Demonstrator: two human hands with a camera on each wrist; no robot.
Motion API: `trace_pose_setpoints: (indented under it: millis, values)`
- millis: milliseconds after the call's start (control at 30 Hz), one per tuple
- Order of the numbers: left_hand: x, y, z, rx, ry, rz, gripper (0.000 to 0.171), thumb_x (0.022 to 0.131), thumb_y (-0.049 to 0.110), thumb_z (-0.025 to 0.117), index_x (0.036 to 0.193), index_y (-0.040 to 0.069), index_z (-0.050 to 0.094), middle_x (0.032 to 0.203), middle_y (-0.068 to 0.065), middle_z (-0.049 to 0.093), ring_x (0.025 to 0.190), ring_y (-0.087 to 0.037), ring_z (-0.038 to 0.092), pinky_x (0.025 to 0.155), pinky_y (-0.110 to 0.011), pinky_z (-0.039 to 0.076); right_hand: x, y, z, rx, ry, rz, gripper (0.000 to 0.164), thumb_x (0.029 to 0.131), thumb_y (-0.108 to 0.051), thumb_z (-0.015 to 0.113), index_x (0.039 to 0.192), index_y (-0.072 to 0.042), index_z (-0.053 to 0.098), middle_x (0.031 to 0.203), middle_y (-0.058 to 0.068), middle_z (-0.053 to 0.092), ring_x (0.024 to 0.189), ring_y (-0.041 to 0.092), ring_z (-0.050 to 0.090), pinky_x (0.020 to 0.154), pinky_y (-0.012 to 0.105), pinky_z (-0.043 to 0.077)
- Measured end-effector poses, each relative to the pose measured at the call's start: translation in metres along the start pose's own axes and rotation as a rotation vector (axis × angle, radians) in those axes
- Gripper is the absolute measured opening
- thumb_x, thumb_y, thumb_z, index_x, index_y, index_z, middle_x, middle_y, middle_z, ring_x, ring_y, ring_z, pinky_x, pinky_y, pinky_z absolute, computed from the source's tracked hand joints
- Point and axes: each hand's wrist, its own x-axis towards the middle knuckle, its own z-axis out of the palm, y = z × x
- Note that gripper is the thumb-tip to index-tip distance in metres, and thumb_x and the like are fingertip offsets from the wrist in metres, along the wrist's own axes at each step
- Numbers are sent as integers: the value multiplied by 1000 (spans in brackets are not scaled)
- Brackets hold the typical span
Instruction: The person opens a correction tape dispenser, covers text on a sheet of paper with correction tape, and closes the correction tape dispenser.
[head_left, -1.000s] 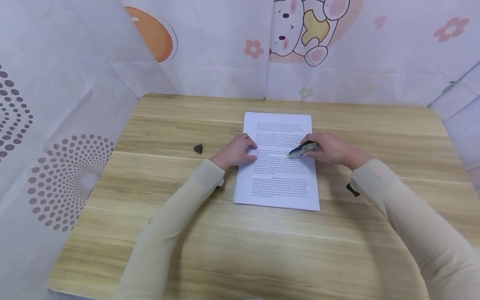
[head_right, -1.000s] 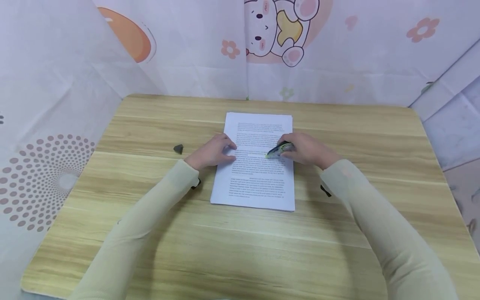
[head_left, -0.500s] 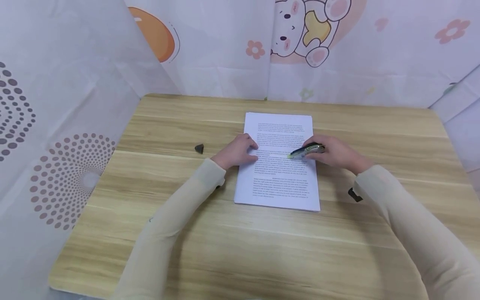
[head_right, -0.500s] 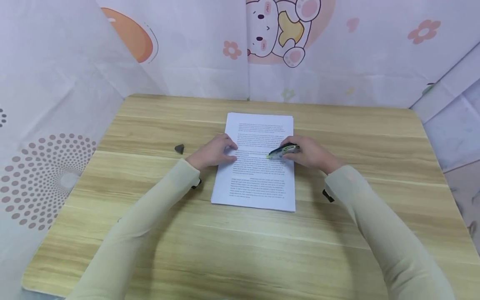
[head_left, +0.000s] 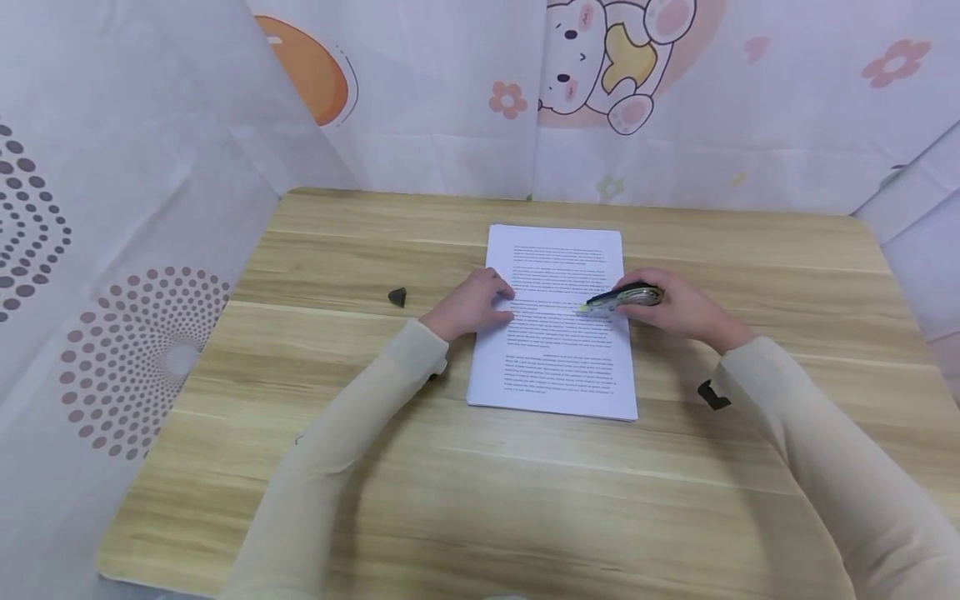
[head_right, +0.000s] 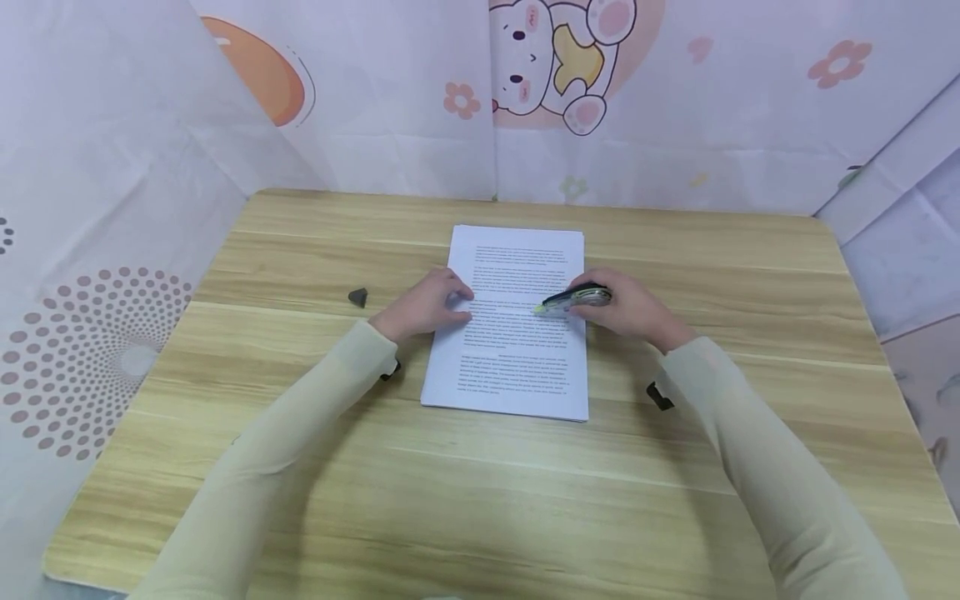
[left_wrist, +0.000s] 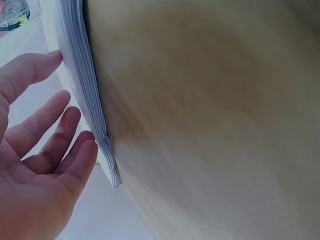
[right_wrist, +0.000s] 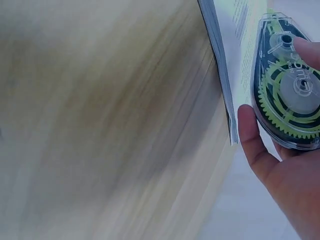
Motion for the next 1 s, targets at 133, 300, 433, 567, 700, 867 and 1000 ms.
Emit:
trace_pose_setpoints:
  millis: [133, 300, 433, 567, 700, 867, 1000]
  values:
    - [-2, 0, -1, -22, 10, 16, 36, 84, 24, 67, 114, 4, 64, 114, -10, 57, 108, -23, 49, 99, -34, 38, -3, -1, -2, 15, 11, 31, 31, 83, -23, 70, 112, -15, 62, 118, 9, 61, 100, 22, 52, 86, 35, 36]
    - [-5, 2, -5, -59, 22, 29, 35, 83, 22, 67, 113, 4, 64, 113, -10, 58, 106, -22, 50, 97, -34, 39, -7, -1, -4, 24, 26, 41, 32, 83, -26, 71, 112, -16, 62, 116, 9, 62, 97, 21, 53, 83, 32, 37]
    - [-8, 5, -8, -97, 22, 13, 32, 84, 22, 67, 112, 6, 63, 114, -8, 59, 106, -21, 51, 98, -34, 39, -10, -2, -5, 36, 34, 56, 35, 82, -30, 71, 113, -15, 62, 115, 9, 62, 96, 21, 52, 81, 31, 37]
    - [-12, 7, -12, -143, 15, -33, 30, 86, 24, 66, 112, 9, 63, 116, -5, 58, 107, -19, 50, 98, -34, 39, -11, -1, -5, 44, 42, 67, 38, 82, -34, 71, 115, -16, 61, 114, 9, 62, 96, 21, 50, 81, 31, 36]
    - [-16, 8, -16, -189, 13, -50, 28, 86, 23, 65, 111, 10, 62, 117, -5, 58, 107, -20, 49, 98, -35, 40, -13, 0, -5, 50, 63, 68, 39, 82, -32, 71, 116, -15, 61, 111, 9, 63, 95, 20, 50, 78, 25, 37]
    - [-22, 6, -21, -237, 47, -51, 27, 86, 21, 65, 109, 8, 62, 117, -6, 59, 108, -21, 51, 97, -35, 41, -15, 0, -5, 74, 82, 68, 38, 82, -29, 71, 115, -14, 61, 108, 10, 63, 95, 19, 50, 76, 21, 37]
    - [-25, 3, -24, -273, 79, -51, 28, 85, 21, 66, 109, 7, 61, 115, -5, 59, 108, -23, 51, 96, -36, 42, -17, 0, -6, 99, 89, 76, 38, 82, -31, 71, 115, -14, 61, 110, 9, 62, 95, 18, 49, 76, 20, 37]
